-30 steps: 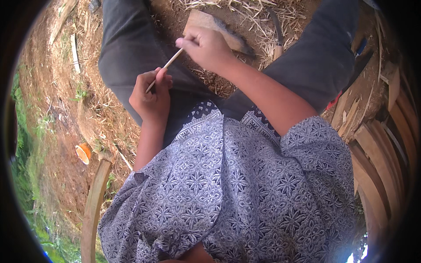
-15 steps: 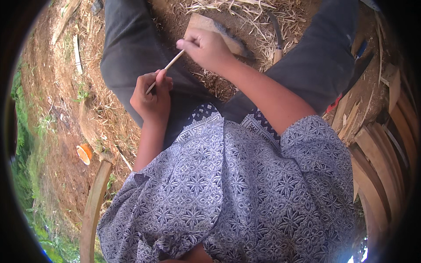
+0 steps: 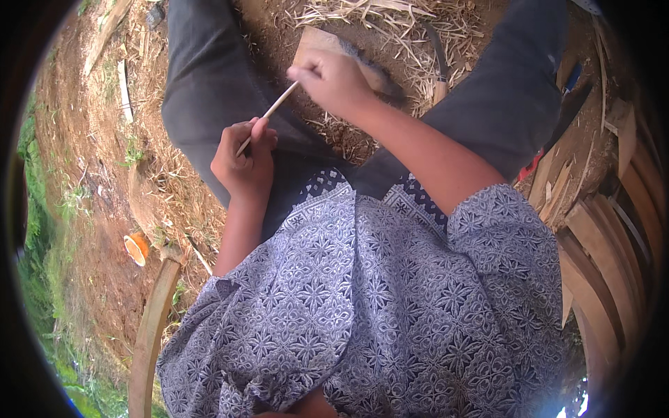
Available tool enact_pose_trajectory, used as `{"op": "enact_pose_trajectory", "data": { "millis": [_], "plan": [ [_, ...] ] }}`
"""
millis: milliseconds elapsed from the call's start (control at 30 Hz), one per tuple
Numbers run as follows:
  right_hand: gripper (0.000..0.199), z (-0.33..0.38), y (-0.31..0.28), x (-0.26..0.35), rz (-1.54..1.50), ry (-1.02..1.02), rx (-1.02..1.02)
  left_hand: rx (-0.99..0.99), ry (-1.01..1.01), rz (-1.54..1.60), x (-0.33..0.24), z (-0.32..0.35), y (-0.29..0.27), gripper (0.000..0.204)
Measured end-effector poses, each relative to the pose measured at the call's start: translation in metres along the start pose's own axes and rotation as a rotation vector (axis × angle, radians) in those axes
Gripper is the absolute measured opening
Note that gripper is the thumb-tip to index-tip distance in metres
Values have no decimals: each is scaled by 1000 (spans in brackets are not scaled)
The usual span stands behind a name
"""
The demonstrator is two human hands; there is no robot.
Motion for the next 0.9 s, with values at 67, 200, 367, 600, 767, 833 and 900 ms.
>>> {"op": "enact_pose_trajectory", "data": {
  "millis": [67, 200, 367, 600, 767, 833, 900],
  "plan": [
    [29, -18, -6, 0, 180, -59, -173, 0, 9, -12, 0, -2, 0, 15],
    [30, 15, 9, 18, -61, -91, 29, 8, -29, -8, -3, 3, -3, 16],
    [28, 13, 6, 26, -7, -133, 1, -37, -142, 46, -2, 1, 1, 23],
    [29, 16, 7, 23, -39, -101, -41, -29, -92, 42, 0, -1, 4, 23],
    [27, -11, -7, -8, 116, 87, -109, -4, -3, 0, -2, 1, 1, 15],
    [28, 14, 5, 23, -128, -115, -34, -9, 14, -16, -2, -3, 4, 15],
    [29, 26, 14, 30, -172, -289, -16, 13, -21, -40, -2, 8, -4, 15]
  ]
}}
Point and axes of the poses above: each hand's wrist, its own z-axis away from the middle knuckle, its own y-axis out of the palm, x = y × z, the point moved 2 cm from there along -z, towards the middle knuckle, and after that the axes turned 5 degrees about z, right-handed, at the moved point
